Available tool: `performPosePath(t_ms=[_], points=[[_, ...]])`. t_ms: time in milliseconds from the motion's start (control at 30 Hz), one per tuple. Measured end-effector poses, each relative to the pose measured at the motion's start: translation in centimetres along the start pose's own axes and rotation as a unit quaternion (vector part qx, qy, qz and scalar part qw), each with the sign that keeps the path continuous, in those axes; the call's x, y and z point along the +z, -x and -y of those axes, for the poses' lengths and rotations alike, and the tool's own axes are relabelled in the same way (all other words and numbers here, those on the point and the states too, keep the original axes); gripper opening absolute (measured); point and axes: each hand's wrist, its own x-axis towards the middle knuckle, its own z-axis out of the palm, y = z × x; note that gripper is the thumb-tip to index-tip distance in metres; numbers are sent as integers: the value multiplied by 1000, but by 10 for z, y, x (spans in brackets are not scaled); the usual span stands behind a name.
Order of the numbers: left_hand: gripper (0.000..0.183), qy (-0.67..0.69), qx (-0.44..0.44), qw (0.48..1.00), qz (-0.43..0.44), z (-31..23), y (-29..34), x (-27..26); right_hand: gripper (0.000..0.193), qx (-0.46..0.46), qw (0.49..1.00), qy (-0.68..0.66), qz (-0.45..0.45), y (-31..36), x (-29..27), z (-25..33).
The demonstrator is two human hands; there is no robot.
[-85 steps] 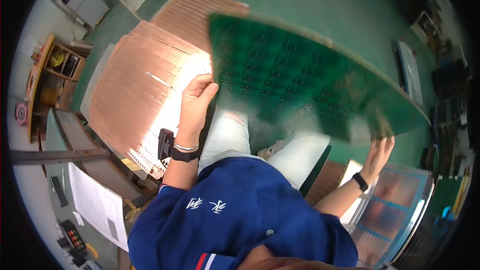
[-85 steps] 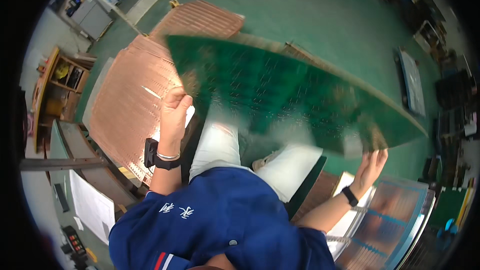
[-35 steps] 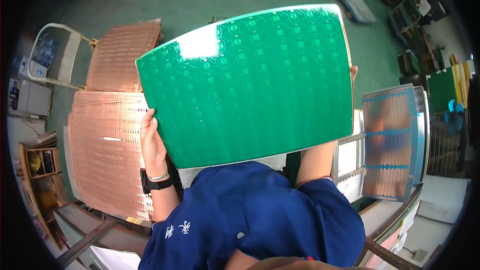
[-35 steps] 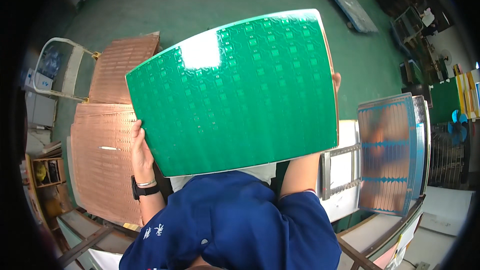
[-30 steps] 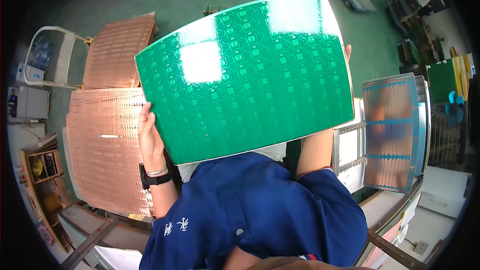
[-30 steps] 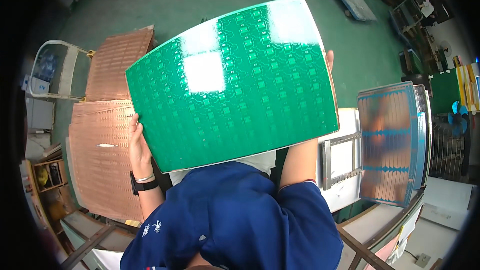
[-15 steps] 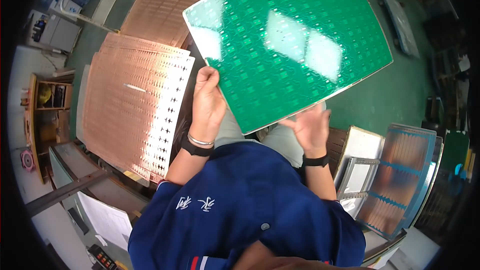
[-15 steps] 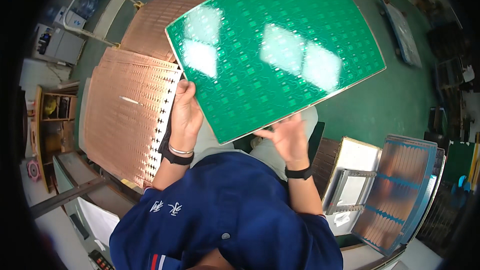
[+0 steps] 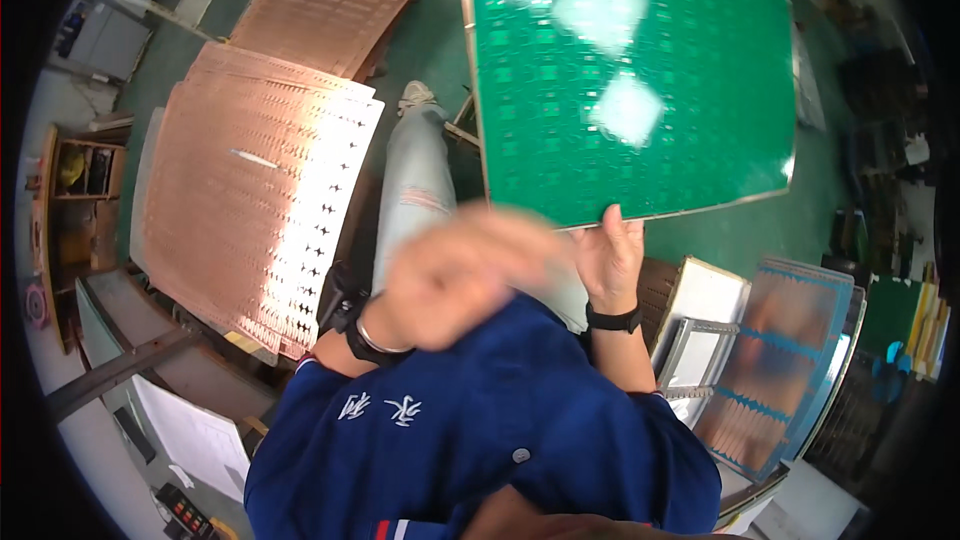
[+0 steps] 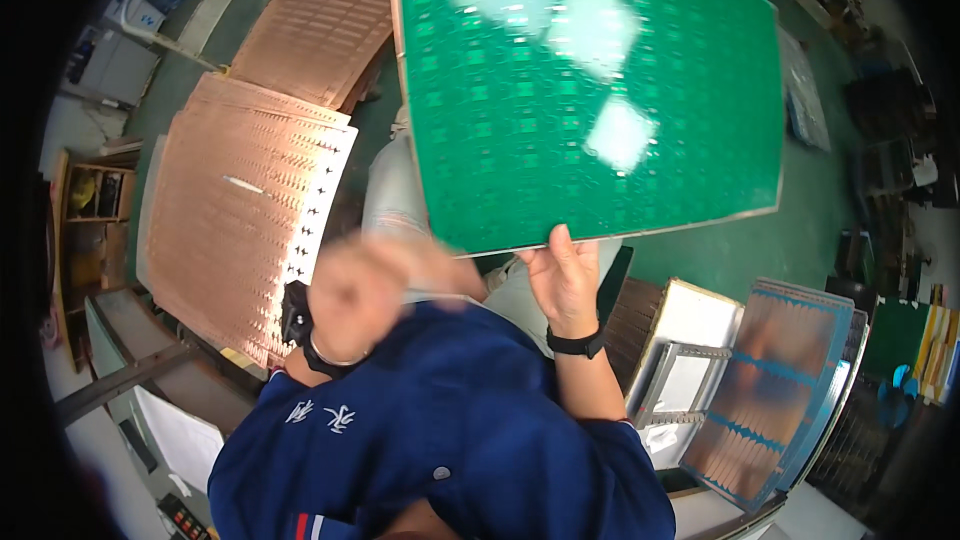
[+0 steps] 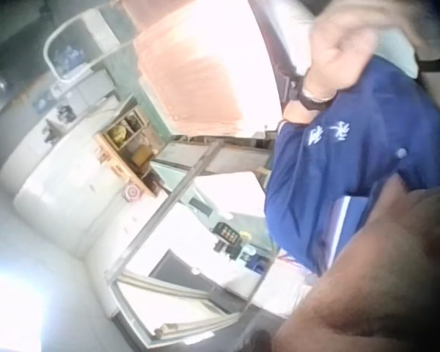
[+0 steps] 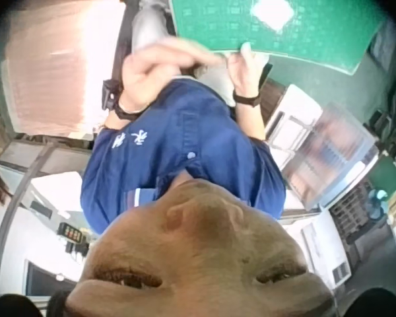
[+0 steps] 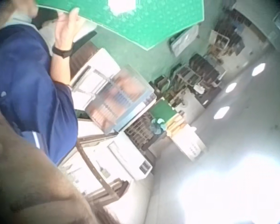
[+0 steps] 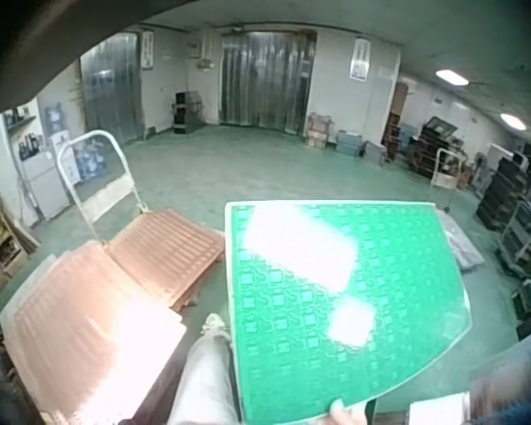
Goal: Inspecting and placing green printed circuit boards into a metal cooling or storage rack.
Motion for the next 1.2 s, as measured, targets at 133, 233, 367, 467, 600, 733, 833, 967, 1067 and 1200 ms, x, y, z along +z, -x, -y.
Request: performPosePath(t_ms=[133, 233, 367, 467, 600, 733, 833, 967, 1067, 1200], points=[[26, 205, 45, 961, 183, -18, -31, 45, 36, 11, 999, 34, 40, 0, 2, 2], [28, 298, 119, 929, 184, -27, -35, 60, 35, 12, 998, 44, 41, 5, 0, -4], [25, 423, 231, 876, -19, -30, -41, 111, 36, 8, 997, 58, 43, 7, 1, -3], [24, 391, 184, 900, 61, -30, -45, 95, 33, 5, 999, 43, 19, 6, 6, -3], [23, 359, 152, 916, 94, -32, -41, 81, 36, 16, 999, 42, 15, 5, 3, -4], [23, 334, 137, 927, 107, -35, -37, 71, 38, 4, 999, 47, 16, 4, 4, -5], [23, 312, 122, 935, 114, -37, -35, 65, 38, -8, 999, 52, 11, 2, 3, -3], [26, 311, 245, 918, 26, -22, -39, 86, 40, -21, 998, 64, 0, -2, -3, 3], [23, 261, 284, 923, -11, -10, -39, 83, 44, -100, 990, 77, -63, -15, -26, 16], [23, 84, 97, 972, 199, 4, -28, 17, 24, -271, 909, 261, -179, -48, -54, 50]])
